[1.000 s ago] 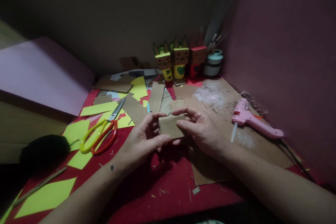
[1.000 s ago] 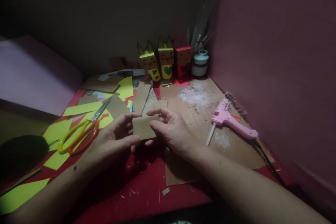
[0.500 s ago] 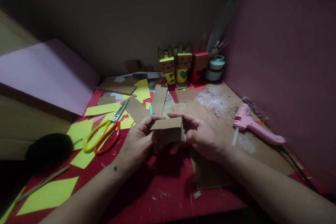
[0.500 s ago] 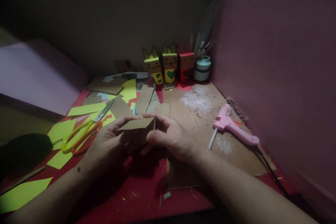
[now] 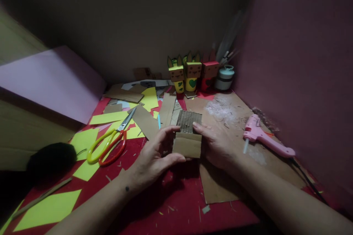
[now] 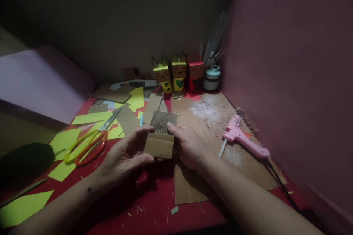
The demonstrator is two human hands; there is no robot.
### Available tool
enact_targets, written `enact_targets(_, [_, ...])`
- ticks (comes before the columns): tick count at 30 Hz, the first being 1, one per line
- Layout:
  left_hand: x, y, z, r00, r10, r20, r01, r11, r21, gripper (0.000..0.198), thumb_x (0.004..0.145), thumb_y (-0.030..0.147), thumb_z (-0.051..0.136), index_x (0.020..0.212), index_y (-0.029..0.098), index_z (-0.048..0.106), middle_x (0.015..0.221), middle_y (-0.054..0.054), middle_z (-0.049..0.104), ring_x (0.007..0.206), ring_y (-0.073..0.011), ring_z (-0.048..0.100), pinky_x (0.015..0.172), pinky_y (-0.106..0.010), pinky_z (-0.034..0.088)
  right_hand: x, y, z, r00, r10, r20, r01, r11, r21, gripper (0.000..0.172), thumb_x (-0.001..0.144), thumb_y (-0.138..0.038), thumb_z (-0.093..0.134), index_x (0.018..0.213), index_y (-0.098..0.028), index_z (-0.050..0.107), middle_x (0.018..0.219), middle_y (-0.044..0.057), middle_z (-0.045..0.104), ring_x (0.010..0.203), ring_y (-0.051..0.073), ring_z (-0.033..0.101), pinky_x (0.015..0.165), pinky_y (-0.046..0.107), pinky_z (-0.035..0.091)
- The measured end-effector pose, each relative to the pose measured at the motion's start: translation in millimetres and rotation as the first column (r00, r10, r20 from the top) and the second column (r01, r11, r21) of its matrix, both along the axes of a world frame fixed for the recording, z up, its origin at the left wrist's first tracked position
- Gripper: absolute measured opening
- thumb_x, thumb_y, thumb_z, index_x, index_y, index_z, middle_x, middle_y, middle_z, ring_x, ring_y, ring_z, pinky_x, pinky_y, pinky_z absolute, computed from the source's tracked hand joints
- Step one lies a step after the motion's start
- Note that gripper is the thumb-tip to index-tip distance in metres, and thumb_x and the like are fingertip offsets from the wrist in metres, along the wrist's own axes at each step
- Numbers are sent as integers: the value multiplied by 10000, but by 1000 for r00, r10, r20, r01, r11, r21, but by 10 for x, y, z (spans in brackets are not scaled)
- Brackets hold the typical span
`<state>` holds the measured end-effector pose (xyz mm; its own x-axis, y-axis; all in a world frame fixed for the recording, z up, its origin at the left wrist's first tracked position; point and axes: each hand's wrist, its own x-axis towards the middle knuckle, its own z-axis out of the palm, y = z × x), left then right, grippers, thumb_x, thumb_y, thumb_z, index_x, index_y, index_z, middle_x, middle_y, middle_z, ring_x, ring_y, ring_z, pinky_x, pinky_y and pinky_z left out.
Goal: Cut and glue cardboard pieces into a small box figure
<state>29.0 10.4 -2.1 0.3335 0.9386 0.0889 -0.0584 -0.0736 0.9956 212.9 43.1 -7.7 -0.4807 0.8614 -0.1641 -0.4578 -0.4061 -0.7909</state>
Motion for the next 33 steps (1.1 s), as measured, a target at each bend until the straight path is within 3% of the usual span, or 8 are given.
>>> enact_targets(5, [-33,34,115,977,-31,-211,38,999,29,128,801,252,726,906,180,719,965,-84,629,921,-231,598,816,-360,501,-31,-2,-17,996,-88,5,87,995,41,356,793,-422,708,1023,-152,680,815,76,742,660,188,673,574,288,516])
enact_targets(9, [-35,25,163,961,147,-234,-122,986,116,89,809,284,710,783,205,742,1045,-71,568,1010,-230,559,839,-332,490,-41,-9,-21,989,-126,81,118,988,104,336,709,-281,741,1019,-159,703,690,24,718,519,147,635,487,252,500])
enact_targets(13, [-22,-11,205,932,278,-233,-228,948,220,65,814,252,723,760,224,744,1144,-57,562,1170,-235,509,960,-311,436,-32,-68,35,971,-121,207,78,976,206,281,759,-275,692,1005,-153,754,633,9,691,458,113,601,474,239,513])
enact_targets(16, [-4,-43,237,928,250,-277,-213,964,157,193,885,302,648,730,209,718,971,-59,617,925,-205,581,770,-297,471,-33,-132,80,965,-118,235,50,959,278,342,797,-233,630,1117,-209,750,755,17,724,481,89,588,475,222,509])
enact_targets(19, [6,-54,248,924,263,-278,-237,964,123,266,899,327,625,666,205,672,748,-35,590,698,-170,532,608,-284,421,-42,-174,72,952,-118,282,34,957,288,410,815,-196,590,1197,-262,723,820,16,731,504,84,590,487,228,519])
enact_targets(23, [9,-50,231,911,305,-278,-289,952,100,226,890,351,634,719,217,696,594,2,529,565,-144,450,524,-269,358,-43,-181,19,943,-101,318,4,957,290,440,825,-163,546,1208,-292,719,817,3,731,514,83,608,498,226,534])
enact_targets(28, [-1,-27,201,916,287,-279,-295,955,11,209,888,388,638,836,207,728,728,-23,661,627,-150,552,563,-257,431,-48,-175,27,953,-90,288,-14,941,338,492,791,-109,513,1181,-314,732,954,2,745,616,104,649,544,241,564])
enact_targets(33, [-13,-28,197,935,271,-227,-286,957,-39,197,880,399,662,872,212,723,720,-12,656,603,-126,541,550,-231,433,-40,-172,67,990,6,140,-29,987,157,515,685,-75,600,1132,-283,749,907,7,746,721,139,659,633,263,547])
